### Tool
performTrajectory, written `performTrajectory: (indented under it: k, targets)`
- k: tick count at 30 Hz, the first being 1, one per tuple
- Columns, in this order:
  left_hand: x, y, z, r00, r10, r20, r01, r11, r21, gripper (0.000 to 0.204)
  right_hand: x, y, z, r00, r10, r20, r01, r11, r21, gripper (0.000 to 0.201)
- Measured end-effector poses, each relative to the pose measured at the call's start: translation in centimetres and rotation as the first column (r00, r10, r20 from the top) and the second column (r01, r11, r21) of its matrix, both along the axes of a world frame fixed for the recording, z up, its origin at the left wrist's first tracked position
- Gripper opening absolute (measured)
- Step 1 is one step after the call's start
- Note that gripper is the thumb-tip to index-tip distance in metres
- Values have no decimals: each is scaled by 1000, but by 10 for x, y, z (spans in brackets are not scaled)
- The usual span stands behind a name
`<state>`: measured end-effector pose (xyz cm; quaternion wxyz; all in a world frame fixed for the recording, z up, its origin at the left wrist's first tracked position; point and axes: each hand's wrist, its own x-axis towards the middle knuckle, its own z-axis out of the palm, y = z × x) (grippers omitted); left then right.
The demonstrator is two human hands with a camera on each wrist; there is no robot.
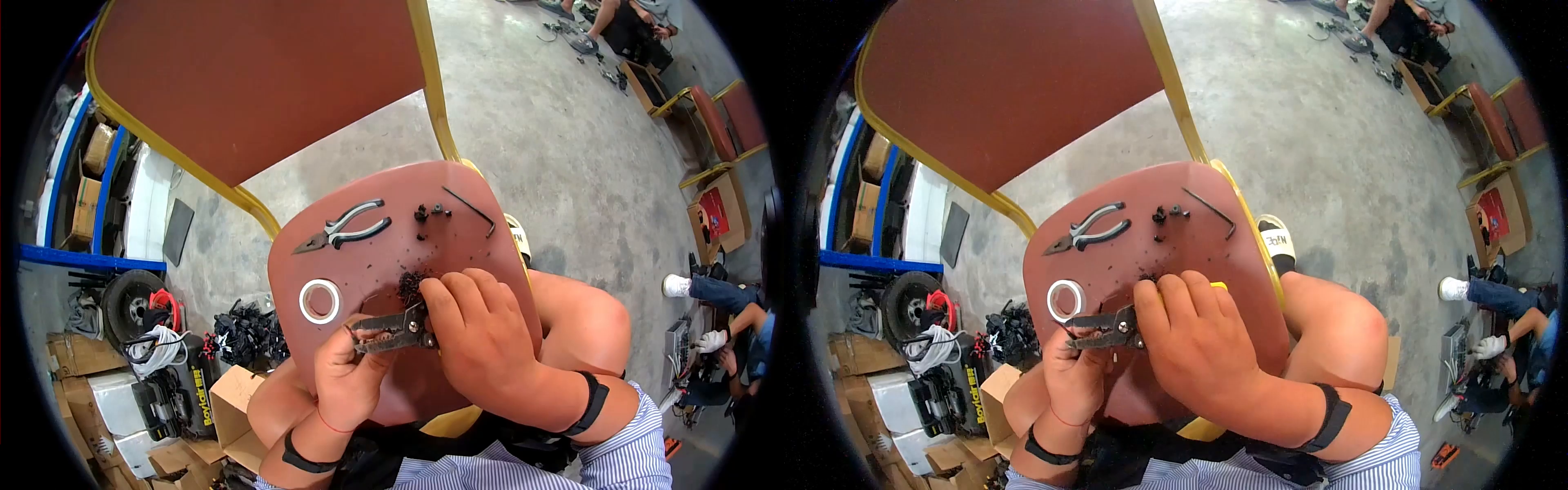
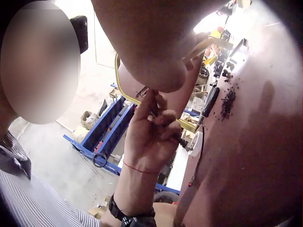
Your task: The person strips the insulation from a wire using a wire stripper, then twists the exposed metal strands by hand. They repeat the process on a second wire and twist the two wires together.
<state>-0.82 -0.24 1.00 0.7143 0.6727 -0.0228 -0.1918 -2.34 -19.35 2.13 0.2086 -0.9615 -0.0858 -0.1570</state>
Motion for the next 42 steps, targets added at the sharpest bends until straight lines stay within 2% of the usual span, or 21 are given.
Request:
performTrajectory:
  k: [2,5,8,11,14,17,20,24,26,38,42]
  targets:
    - [0,-1,2,1000,5,17,-5,1000,8,12,2,-1,0,1000,11,1,-11,1000,21,33]
    - [0,2,1,1000,-4,20,4,1000,6,13,6,-2,-4,995,1,96,-3,1000,24,25]
    - [0,2,2,1000,-15,11,15,1000,-3,13,7,-2,-5,996,-4,92,3,1000,14,20]
    - [0,2,1,1000,-14,20,14,1000,-9,14,4,-3,4,999,11,-35,-10,999,41,28]
    - [0,1,2,999,-3,55,3,1000,-10,13,2,-5,7,999,13,-49,-14,1000,-14,27]
    - [0,-1,7,1000,11,9,-11,1000,-7,13,6,-4,-6,996,-2,91,3,1000,-8,12]
    - [1,-1,9,1000,19,-7,-19,1000,-7,12,5,-3,-5,998,26,60,-26,1000,0,13]
    - [2,-2,10,996,0,87,-5,999,50,10,6,-1,-6,995,20,102,-20,1000,-8,26]
    - [2,-2,9,997,-6,77,2,999,49,12,6,-2,-5,995,25,101,-21,999,-32,33]
    - [3,-1,3,993,-9,119,-4,994,111,10,3,-1,-2,998,-6,66,8,999,-40,32]
    - [3,-1,2,996,8,94,-18,994,107,9,3,-2,-2,998,-17,60,20,998,-56,23]
